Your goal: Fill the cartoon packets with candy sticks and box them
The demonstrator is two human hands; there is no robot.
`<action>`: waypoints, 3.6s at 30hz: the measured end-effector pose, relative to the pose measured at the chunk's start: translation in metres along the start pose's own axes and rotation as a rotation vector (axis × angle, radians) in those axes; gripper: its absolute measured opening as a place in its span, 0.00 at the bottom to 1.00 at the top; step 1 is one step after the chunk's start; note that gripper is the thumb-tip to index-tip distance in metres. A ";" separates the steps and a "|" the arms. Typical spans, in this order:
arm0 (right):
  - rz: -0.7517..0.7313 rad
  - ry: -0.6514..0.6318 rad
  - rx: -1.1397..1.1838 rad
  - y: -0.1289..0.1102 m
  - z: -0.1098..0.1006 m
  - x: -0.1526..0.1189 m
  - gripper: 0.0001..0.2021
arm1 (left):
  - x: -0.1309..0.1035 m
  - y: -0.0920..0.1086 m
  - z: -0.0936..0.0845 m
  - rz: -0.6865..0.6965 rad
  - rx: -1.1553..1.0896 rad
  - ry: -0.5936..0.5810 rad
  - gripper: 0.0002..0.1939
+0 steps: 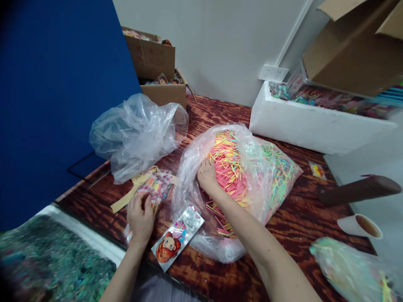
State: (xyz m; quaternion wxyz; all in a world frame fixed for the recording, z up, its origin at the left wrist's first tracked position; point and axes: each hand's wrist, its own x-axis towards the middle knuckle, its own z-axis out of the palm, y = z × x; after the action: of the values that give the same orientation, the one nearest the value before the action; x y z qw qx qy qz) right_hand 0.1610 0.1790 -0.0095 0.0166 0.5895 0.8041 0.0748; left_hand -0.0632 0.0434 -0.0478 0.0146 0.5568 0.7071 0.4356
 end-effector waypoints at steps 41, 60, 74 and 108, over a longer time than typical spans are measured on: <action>0.315 -0.027 1.953 0.064 -0.020 -0.056 0.14 | 0.047 0.085 0.063 0.334 0.107 -0.411 0.19; 0.463 -0.181 1.965 -0.002 -0.002 -0.156 0.11 | -0.047 0.074 -0.008 0.346 -0.045 -0.326 0.16; 0.334 -0.203 0.745 -0.049 0.002 -0.081 0.15 | -0.081 0.050 0.001 0.325 0.070 -0.393 0.20; 0.344 0.205 1.538 -0.037 0.020 -0.204 0.09 | -0.074 0.049 -0.016 0.254 0.211 -0.419 0.25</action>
State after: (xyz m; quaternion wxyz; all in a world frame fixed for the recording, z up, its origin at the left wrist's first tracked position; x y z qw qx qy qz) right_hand 0.1909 -0.0237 -0.0474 -0.4808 0.5418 0.5255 -0.4461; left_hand -0.0052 -0.0255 -0.0407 0.0476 0.7176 0.6545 0.2332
